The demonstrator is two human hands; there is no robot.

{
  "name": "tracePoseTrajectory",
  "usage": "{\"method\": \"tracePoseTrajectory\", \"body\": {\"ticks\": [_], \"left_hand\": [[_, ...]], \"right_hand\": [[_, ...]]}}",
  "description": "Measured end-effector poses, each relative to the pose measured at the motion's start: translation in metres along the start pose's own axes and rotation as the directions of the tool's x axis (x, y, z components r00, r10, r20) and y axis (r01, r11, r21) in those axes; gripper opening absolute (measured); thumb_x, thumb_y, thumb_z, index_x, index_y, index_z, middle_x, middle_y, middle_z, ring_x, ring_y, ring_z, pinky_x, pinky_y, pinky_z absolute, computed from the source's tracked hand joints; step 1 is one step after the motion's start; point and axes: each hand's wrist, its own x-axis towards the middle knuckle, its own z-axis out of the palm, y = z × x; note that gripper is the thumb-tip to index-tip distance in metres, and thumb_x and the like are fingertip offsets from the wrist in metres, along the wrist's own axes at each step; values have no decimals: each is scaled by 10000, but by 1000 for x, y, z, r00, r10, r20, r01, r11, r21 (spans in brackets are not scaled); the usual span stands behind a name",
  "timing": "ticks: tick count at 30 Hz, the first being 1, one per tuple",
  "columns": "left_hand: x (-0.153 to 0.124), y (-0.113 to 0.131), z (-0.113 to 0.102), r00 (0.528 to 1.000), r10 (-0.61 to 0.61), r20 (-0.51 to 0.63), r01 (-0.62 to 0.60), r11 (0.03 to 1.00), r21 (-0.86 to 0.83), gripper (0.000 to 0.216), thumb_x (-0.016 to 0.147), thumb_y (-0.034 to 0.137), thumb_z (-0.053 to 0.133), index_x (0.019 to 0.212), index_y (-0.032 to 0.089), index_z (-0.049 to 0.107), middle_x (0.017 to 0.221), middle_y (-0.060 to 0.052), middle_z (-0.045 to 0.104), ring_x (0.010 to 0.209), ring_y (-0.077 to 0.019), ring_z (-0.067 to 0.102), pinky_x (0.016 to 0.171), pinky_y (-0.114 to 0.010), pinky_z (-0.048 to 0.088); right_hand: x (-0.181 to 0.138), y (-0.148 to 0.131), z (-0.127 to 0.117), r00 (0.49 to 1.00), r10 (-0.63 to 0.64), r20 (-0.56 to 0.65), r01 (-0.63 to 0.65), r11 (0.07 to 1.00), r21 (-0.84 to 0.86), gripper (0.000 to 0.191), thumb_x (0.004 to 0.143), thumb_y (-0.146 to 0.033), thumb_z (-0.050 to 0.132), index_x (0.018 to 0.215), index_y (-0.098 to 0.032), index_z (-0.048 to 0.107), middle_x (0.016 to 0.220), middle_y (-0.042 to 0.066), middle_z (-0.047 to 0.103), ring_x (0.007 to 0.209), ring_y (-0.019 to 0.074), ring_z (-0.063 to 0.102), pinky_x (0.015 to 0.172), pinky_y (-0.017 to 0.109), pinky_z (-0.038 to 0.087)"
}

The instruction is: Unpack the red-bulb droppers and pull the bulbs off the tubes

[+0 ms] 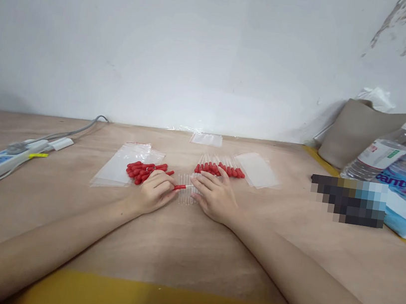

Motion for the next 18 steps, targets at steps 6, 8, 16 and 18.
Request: {"method": "tracePoseTrajectory", "body": {"ticks": [6, 8, 16, 18], "left_hand": [[0, 3, 1, 998, 23, -57, -23, 1000, -8, 27, 819, 176, 522, 835, 181, 544, 822, -31, 643, 784, -143, 570, 792, -328, 441], [4, 6, 1, 1000, 2, -28, -2, 1000, 24, 201, 820, 234, 541, 1009, 166, 549, 950, -68, 651, 912, -181, 574, 848, -365, 426], [9, 11, 6, 997, 23, 77, -30, 996, 87, 217, 869, 207, 471, 1050, 175, 585, 1090, -51, 640, 1108, -193, 526, 1004, -428, 333], [9, 11, 5, 995, 47, 83, -54, 995, 86, 195, 868, 186, 467, 1011, 163, 597, 1071, -54, 650, 1104, -192, 534, 1030, -444, 306]], "right_hand": [[0, 0, 14, 999, -4, -45, 6, 999, 50, 253, 882, -266, 443, 1074, -213, 597, 1021, 37, 667, 1075, 178, 545, 1072, 494, 202], [-1, 1, 17, 997, -37, -66, 42, 997, 72, 261, 884, -233, 427, 1076, -181, 596, 1057, 67, 651, 1077, 178, 548, 1055, 473, 270], [-4, 1, 18, 984, -144, -104, 151, 986, 65, 330, 835, -90, 380, 1082, -140, 594, 1042, 95, 653, 1067, 190, 559, 976, 414, 424], [-4, 0, 15, 985, -154, -79, 159, 985, 62, 356, 816, -60, 367, 1076, -141, 597, 1032, 95, 656, 1059, 186, 563, 981, 404, 426]]}}
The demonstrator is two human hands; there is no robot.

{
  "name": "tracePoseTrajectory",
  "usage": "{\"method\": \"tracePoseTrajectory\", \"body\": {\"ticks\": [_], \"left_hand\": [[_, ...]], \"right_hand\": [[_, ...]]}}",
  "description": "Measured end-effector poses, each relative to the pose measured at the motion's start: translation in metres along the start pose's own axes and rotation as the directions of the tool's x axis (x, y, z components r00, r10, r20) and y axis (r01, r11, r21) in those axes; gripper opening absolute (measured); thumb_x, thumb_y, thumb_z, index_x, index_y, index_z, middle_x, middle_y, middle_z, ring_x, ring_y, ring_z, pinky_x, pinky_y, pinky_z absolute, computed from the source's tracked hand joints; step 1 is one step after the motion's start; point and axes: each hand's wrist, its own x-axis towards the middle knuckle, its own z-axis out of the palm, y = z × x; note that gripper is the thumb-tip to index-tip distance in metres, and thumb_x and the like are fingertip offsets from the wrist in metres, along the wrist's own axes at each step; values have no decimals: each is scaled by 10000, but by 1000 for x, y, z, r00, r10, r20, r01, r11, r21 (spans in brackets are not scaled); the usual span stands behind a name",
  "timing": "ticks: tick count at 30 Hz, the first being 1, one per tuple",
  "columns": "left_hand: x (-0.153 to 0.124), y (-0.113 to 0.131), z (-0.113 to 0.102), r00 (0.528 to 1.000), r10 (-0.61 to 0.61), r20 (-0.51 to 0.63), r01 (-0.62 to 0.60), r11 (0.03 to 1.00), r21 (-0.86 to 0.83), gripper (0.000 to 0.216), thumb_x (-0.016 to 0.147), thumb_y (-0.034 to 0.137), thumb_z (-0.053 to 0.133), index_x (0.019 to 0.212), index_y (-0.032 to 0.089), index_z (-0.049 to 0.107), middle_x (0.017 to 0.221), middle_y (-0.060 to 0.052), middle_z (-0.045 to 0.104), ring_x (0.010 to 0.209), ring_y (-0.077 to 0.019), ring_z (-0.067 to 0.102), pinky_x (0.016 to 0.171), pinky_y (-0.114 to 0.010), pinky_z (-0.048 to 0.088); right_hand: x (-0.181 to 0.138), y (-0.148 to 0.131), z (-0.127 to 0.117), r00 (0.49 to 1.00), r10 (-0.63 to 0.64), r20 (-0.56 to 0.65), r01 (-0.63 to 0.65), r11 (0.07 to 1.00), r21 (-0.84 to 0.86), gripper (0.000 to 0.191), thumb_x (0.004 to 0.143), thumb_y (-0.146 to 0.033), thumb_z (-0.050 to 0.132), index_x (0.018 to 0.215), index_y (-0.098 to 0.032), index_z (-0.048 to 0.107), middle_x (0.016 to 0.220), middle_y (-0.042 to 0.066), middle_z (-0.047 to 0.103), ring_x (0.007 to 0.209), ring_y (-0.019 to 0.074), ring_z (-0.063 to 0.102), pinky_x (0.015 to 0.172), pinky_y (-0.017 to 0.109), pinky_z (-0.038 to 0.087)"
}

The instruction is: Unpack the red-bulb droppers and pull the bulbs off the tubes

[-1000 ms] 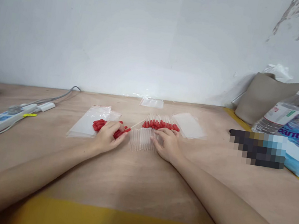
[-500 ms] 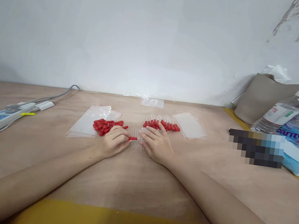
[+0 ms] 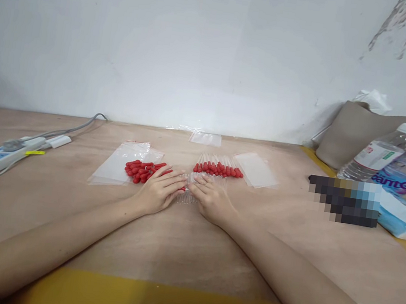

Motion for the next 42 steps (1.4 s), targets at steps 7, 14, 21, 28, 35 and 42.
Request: {"method": "tracePoseTrajectory", "body": {"ticks": [7, 14, 21, 28, 35, 42], "left_hand": [[0, 1, -8, 997, 57, 52, -55, 998, -27, 138, 868, 191, 475, 908, 171, 605, 1052, -50, 658, 1127, -208, 521, 1080, -517, 202], [-3, 7, -12, 991, 134, 13, -134, 991, -30, 121, 860, 175, 493, 916, 155, 599, 1040, -65, 662, 1099, -194, 544, 1067, -490, 277], [-23, -13, -23, 996, 83, -39, -82, 997, 16, 138, 849, 113, 474, 896, 169, 592, 1010, -43, 671, 1081, -192, 556, 1035, -488, 320], [-38, -30, -31, 978, -140, -152, 141, 990, -4, 177, 824, 155, 530, 978, 213, 594, 967, -57, 621, 941, -192, 567, 791, -367, 480], [-28, -49, -34, 838, -532, -124, 521, 846, -110, 281, 855, 198, 414, 1077, 177, 585, 853, -60, 490, 828, -174, 510, 731, -335, 473], [4, -85, -54, 666, -676, 316, 723, 689, -52, 310, 736, 327, 528, 1008, 181, 510, 776, -3, 614, 565, -130, 524, 570, -275, 427]], "right_hand": [[-3, -3, -8, 998, -60, 11, 61, 996, -66, 346, 844, -57, 325, 1008, -153, 614, 990, 87, 668, 1016, 169, 587, 986, 382, 437], [-1, -12, -22, 978, -209, 20, 209, 968, -138, 314, 857, -65, 351, 1039, -113, 603, 1030, 109, 656, 1085, 193, 545, 990, 377, 438], [-18, 9, -27, 984, -173, -49, 163, 973, -161, 337, 854, -64, 330, 1056, -117, 594, 1028, 101, 656, 1097, 194, 537, 951, 397, 470], [-20, 19, -18, 988, 128, -86, -141, 976, -166, 254, 866, -191, 433, 1041, -220, 615, 852, 43, 663, 858, 168, 591, 799, 361, 459], [-17, 19, -23, 896, 439, -59, -440, 864, -245, 327, 864, -208, 376, 1140, -172, 548, 781, 49, 619, 763, 169, 552, 719, 315, 321], [-9, 18, -13, 855, 513, -71, -517, 838, -176, 167, 812, -206, 448, 827, -194, 614, 778, 28, 658, 777, 168, 567, 718, 307, 290]]}}
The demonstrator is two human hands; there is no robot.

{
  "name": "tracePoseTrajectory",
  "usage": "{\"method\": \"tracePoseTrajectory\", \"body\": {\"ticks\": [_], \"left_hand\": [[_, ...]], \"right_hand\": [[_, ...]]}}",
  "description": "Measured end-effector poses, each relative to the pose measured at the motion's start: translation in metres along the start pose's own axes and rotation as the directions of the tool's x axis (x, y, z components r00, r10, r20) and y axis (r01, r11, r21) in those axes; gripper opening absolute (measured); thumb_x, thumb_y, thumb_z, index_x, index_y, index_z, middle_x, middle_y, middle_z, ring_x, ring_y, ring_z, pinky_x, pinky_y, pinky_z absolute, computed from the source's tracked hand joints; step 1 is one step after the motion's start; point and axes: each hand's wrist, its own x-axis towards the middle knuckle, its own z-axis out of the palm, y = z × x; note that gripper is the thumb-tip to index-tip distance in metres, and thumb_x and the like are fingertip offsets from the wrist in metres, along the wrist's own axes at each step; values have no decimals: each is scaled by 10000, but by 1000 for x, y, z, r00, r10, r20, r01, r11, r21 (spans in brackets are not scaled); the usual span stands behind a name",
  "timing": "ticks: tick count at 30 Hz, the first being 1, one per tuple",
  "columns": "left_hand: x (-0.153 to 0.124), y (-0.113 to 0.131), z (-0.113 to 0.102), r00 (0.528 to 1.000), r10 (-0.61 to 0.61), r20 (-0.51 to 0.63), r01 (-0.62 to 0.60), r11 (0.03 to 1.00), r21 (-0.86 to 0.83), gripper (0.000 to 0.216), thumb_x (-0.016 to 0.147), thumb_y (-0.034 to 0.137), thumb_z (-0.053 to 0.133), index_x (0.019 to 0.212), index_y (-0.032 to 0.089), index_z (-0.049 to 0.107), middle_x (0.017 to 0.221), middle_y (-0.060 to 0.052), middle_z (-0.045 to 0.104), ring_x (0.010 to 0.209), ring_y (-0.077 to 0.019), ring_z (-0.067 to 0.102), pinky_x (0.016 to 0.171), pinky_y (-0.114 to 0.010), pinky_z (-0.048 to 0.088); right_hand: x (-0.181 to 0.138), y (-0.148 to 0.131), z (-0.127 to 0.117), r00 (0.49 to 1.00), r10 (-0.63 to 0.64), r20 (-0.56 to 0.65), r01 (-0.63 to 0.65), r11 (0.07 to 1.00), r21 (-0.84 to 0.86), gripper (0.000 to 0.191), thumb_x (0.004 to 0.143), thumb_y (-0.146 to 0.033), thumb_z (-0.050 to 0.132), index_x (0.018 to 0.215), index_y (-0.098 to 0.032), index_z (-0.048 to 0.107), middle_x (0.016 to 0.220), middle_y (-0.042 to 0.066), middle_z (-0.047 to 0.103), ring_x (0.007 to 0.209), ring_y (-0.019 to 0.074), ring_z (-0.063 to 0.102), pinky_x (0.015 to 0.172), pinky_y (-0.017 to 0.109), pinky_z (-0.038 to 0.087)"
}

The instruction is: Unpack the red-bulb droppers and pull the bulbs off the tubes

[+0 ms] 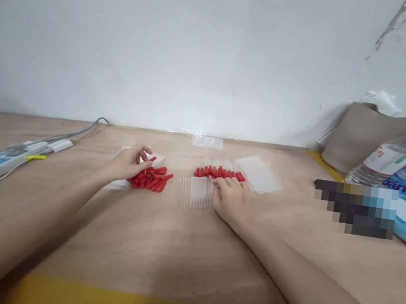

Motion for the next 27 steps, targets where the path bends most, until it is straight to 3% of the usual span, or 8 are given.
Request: {"method": "tracePoseTrajectory", "body": {"ticks": [3, 6, 12, 17, 22, 27], "left_hand": [[8, 4, -3, 993, -22, 120, 16, 998, 57, 247, 696, 383, 554, 856, 195, 547, 753, -10, 629, 604, -150, 552, 567, -268, 423], [7, 5, -4, 985, -30, 169, 13, 995, 103, 266, 679, 453, 565, 772, 205, 578, 731, -12, 629, 665, -173, 577, 580, -266, 426], [8, 17, -1, 998, -22, 52, 19, 998, 59, 251, 716, 434, 548, 761, 196, 612, 779, -15, 645, 638, -150, 553, 573, -256, 405], [32, 51, 26, 986, -16, 166, 11, 999, 33, 200, 703, 382, 564, 723, 191, 621, 743, -14, 644, 624, -150, 551, 568, -251, 399], [60, 87, 61, 965, -79, 251, 83, 997, -6, 267, 681, 453, 577, 661, 188, 602, 672, -18, 634, 644, -165, 570, 596, -253, 412], [71, 105, 81, 926, -188, 329, 206, 978, -20, 354, 574, 498, 657, 532, 164, 546, 505, -38, 558, 557, -188, 557, 550, -276, 401]], "right_hand": [[-1, -2, -1, 999, -29, 22, 30, 1000, -9, 193, 827, -263, 461, 868, -208, 642, 798, 31, 662, 784, 171, 556, 729, 322, 284], [-2, -4, -6, 996, -63, 67, 63, 998, 2, 254, 825, -382, 480, 917, -218, 651, 831, 39, 658, 792, 178, 541, 753, 342, 282], [-1, -8, -12, 990, -97, 106, 91, 994, 55, 368, 814, -506, 466, 977, -226, 641, 883, 56, 646, 810, 186, 529, 782, 366, 277], [-3, -2, -10, 997, -17, 77, 13, 998, 58, 292, 861, -415, 431, 882, -230, 657, 828, 36, 646, 801, 173, 517, 787, 366, 253], [-3, 3, -9, 996, 25, 81, -30, 997, 64, 293, 874, -374, 419, 789, -223, 655, 776, 21, 637, 791, 159, 520, 789, 360, 238], [-2, 3, -7, 995, 66, 75, -72, 995, 71, 288, 868, -373, 435, 755, -214, 648, 769, 14, 635, 799, 158, 523, 805, 361, 231]]}}
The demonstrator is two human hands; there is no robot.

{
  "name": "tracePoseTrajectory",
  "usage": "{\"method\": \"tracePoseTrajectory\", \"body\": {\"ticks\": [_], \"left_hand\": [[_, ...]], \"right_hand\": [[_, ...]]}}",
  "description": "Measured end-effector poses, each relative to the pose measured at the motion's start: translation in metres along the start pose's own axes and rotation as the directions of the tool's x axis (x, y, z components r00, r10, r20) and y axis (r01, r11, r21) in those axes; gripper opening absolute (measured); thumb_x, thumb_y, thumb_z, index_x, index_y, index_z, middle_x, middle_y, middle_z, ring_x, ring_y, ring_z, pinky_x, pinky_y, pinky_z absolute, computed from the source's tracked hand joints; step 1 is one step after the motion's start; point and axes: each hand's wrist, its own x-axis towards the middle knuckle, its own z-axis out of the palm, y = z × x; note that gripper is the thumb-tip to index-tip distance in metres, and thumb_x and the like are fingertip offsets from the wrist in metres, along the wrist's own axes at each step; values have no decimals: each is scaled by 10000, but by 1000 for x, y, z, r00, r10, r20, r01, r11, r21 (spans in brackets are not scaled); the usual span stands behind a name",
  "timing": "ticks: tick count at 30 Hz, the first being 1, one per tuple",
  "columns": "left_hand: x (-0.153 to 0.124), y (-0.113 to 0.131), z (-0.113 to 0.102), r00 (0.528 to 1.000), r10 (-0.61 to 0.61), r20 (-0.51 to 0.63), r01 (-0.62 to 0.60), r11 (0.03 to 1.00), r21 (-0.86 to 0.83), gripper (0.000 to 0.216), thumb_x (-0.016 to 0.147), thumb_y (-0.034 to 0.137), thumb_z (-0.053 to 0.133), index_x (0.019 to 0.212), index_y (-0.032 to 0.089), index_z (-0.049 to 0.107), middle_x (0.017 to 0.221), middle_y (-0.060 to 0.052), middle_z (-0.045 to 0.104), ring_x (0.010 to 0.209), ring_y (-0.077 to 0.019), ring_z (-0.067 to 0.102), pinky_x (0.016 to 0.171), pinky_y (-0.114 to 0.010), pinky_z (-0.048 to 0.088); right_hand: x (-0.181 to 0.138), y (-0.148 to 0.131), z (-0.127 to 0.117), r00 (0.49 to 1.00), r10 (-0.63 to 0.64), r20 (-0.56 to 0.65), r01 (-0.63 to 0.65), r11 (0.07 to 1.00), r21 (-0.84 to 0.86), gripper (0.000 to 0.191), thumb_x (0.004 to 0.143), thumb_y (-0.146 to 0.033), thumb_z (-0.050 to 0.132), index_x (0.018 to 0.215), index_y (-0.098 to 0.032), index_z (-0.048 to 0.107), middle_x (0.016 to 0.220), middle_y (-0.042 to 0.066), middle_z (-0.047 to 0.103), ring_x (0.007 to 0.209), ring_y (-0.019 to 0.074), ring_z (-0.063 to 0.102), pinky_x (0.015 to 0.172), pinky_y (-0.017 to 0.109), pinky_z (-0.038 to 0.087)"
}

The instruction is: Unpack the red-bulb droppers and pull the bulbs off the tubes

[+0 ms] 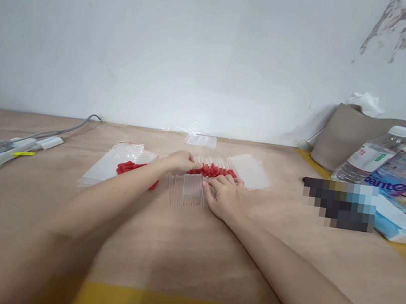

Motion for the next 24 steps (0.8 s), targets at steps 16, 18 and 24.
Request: {"method": "tracePoseTrajectory", "body": {"ticks": [16, 18, 24], "left_hand": [[-35, -44, -28, 991, -40, -125, -14, 914, -406, 218, 685, 359, 534, 683, 151, 599, 686, -22, 624, 652, -137, 580, 535, -215, 409], [-52, -55, -28, 991, 14, -135, -72, 899, -432, 197, 706, 346, 518, 680, 157, 570, 702, -19, 629, 644, -128, 585, 545, -214, 424], [-88, -81, -6, 792, 459, -402, -525, 849, -66, 73, 705, 211, 554, 654, 169, 524, 704, -16, 599, 689, -142, 579, 636, -262, 465]], "right_hand": [[2, 0, 0, 997, 80, -7, -79, 995, 54, 263, 852, -351, 464, 723, -206, 642, 755, 20, 637, 813, 171, 527, 808, 368, 223], [2, 0, 1, 996, 79, -48, -76, 995, 58, 232, 848, -360, 463, 823, -211, 639, 830, 37, 642, 853, 184, 533, 811, 368, 242], [1, -4, 0, 982, -107, -154, 111, 994, 12, 551, 775, -460, 528, 1236, -171, 441, 1171, 129, 524, 1072, 243, 474, 892, 399, 297]]}}
